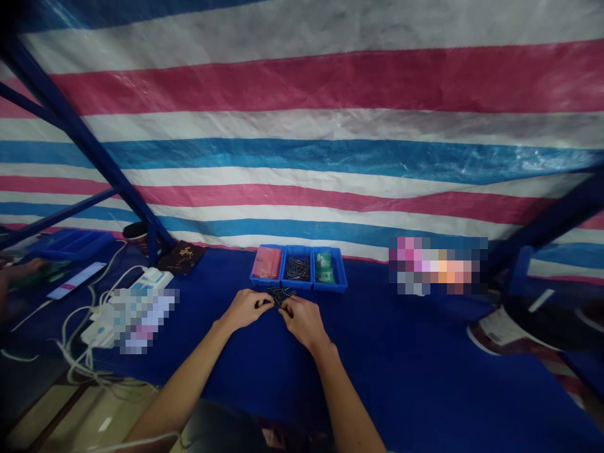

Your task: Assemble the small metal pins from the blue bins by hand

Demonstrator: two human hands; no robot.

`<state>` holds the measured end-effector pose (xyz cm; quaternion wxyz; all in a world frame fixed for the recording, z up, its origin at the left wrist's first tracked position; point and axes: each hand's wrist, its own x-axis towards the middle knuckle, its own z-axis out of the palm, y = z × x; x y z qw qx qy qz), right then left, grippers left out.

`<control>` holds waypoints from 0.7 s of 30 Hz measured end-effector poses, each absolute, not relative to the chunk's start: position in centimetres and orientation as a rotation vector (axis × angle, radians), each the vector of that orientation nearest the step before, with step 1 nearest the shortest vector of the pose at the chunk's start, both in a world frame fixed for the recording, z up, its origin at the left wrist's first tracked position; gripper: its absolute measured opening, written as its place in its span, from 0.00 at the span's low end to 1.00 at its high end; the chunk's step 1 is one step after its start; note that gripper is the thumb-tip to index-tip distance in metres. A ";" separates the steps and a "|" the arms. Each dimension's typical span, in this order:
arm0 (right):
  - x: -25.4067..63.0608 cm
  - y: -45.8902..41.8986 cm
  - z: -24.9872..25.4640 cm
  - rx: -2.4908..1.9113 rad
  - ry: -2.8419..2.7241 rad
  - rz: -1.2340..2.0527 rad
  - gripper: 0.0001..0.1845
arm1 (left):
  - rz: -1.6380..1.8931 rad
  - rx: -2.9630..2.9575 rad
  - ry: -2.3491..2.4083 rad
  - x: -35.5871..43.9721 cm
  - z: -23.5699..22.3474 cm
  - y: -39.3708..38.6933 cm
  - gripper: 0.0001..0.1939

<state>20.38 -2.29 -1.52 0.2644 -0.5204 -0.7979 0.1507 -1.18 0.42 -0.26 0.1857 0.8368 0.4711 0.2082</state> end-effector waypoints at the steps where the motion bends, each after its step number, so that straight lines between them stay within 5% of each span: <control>1: 20.3 -2.3 -1.5 -1.408 -2.165 0.416 0.05 | 0.581 2.360 1.323 -1.2 -0.2 0.4 0.08; 21: 19.8 -3.0 -0.6 -1.184 -1.973 0.442 0.11 | 0.848 2.361 1.086 -0.5 0.8 -0.5 0.08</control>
